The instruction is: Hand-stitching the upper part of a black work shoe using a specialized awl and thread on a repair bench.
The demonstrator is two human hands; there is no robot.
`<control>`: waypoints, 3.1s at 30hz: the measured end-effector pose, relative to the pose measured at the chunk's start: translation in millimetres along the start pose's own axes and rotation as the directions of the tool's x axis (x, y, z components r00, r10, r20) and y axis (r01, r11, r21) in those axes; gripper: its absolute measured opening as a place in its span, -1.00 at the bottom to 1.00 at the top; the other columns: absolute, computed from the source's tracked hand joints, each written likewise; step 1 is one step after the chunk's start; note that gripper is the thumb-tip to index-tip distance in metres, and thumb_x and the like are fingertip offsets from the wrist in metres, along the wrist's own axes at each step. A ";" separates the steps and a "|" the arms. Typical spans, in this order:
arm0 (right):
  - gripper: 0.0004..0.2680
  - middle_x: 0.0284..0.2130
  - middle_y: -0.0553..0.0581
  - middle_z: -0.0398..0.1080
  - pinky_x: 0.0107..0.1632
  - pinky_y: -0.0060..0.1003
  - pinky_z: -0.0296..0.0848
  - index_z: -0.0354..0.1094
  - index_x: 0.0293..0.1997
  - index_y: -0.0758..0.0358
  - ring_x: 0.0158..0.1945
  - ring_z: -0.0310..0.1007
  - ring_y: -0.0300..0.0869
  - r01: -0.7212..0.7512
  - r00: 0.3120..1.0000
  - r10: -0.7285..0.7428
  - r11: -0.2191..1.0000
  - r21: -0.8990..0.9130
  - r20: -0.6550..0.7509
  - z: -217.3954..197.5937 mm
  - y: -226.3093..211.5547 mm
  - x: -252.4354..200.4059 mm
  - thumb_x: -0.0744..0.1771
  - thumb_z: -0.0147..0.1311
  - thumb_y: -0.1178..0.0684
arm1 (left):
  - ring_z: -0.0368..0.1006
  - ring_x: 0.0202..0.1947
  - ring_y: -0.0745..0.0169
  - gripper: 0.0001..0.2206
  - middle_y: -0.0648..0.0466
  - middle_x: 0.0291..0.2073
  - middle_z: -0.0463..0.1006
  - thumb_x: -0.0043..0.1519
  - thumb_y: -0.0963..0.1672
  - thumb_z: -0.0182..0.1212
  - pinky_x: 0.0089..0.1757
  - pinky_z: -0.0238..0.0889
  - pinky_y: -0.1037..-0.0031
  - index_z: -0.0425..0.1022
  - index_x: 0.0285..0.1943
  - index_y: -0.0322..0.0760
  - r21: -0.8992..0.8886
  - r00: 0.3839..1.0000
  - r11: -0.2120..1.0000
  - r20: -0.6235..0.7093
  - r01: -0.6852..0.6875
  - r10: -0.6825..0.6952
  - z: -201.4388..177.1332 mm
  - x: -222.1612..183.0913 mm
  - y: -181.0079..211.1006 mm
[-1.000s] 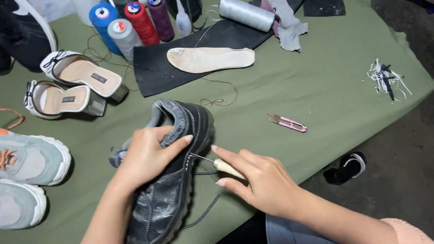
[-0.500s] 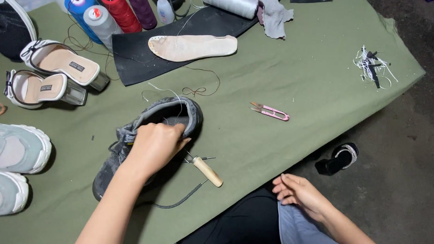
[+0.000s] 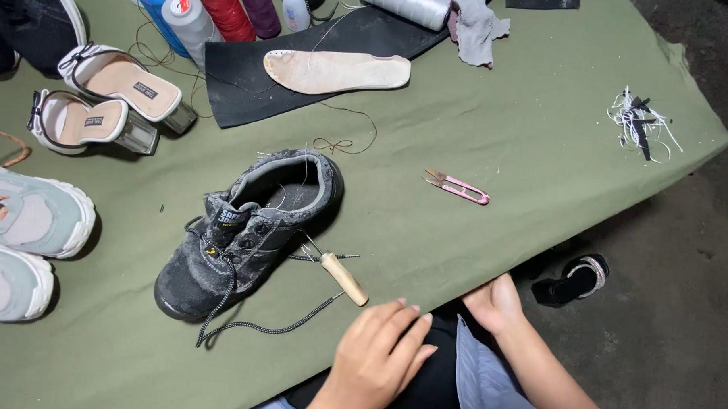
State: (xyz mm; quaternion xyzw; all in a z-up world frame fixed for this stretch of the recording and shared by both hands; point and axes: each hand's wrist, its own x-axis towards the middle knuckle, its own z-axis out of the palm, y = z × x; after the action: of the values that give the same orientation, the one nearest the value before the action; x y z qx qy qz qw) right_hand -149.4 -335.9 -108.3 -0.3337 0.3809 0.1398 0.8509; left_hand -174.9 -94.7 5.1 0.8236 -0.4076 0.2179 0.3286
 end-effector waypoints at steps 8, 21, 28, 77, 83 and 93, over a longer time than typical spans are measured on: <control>-0.51 0.22 0.20 0.29 0.39 0.00 0.18 0.14 0.39 0.11 0.28 0.25 0.01 0.087 0.995 -0.080 0.990 0.110 -0.062 0.3 -21.8 -36.6 0.40 -0.38 -0.35 | 0.41 0.20 -0.19 -0.66 -0.22 0.23 0.43 0.40 -0.29 -0.14 0.18 0.29 0.10 0.39 0.32 -0.31 0.284 0.979 0.958 0.203 -0.037 -0.023 51.8 -24.2 -6.7; -0.65 0.24 0.29 0.34 0.29 -0.07 0.34 0.18 0.35 0.37 0.26 0.33 -0.01 0.346 0.938 -0.345 0.938 0.003 -0.042 -20.6 -22.1 -51.7 0.39 -0.14 0.07 | 0.49 -0.38 0.20 -0.94 0.12 -0.38 0.60 0.29 -0.16 0.30 -0.40 0.36 0.38 0.57 -0.21 -0.24 0.049 0.953 0.952 0.004 0.303 -0.304 61.8 -26.5 -26.1; -0.86 -0.18 0.16 0.57 -0.23 -0.40 0.49 0.47 -0.09 0.32 -0.17 0.55 -0.22 0.482 0.862 -0.503 0.849 -0.214 -0.055 -50.4 -16.9 -35.3 0.40 0.10 0.05 | 0.39 -0.60 0.16 -0.78 0.19 -0.63 0.49 0.35 -0.04 0.19 -0.52 0.19 0.28 0.52 -0.37 -0.11 0.067 0.825 0.839 0.153 0.540 -0.544 65.0 -16.8 -43.6; -0.94 -0.38 -0.04 0.52 -0.16 -0.34 0.43 0.45 -0.25 0.14 -0.33 0.51 -0.24 0.878 0.429 -0.058 -0.208 -0.431 0.901 166.9 76.2 -58.1 0.35 0.14 0.04 | 0.46 -0.28 0.09 -0.90 0.10 -0.35 0.57 0.27 -0.13 0.32 -0.20 0.26 0.30 0.55 -0.24 -0.25 0.213 0.852 0.831 -0.239 0.514 -0.466 -109.1 -97.5 -49.5; -0.95 -0.47 -0.20 0.54 -0.38 -0.41 0.24 0.53 -0.29 0.03 -0.59 0.18 -0.31 0.727 0.674 -0.079 -0.108 -0.678 0.735 172.7 74.3 -53.2 0.33 0.19 0.00 | 0.47 -0.28 0.23 -0.92 0.23 -0.34 0.64 0.21 -0.11 0.39 -0.20 0.24 0.39 0.60 -0.25 -0.15 0.172 0.787 0.772 -0.225 0.612 -0.574 -110.6 -108.4 -64.9; -0.94 -0.50 -0.23 0.52 -0.40 -0.41 0.20 0.54 -0.32 0.00 -0.60 0.12 -0.33 0.674 0.728 -0.081 -0.099 -0.732 0.681 170.4 70.3 -54.5 0.33 0.21 -0.01 | 0.43 -0.30 0.30 -0.92 0.34 -0.38 0.65 0.24 -0.11 0.33 -0.19 0.15 0.43 0.59 -0.33 -0.09 0.106 0.752 0.750 -0.210 0.653 -0.625 -113.3 -114.2 -67.3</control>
State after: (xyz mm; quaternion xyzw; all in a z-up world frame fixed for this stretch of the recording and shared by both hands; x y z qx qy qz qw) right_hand -126.1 -168.2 -17.3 -0.8724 -0.1383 0.1671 0.4380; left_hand -195.8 77.5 -12.8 0.9182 -0.0518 0.1923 0.3425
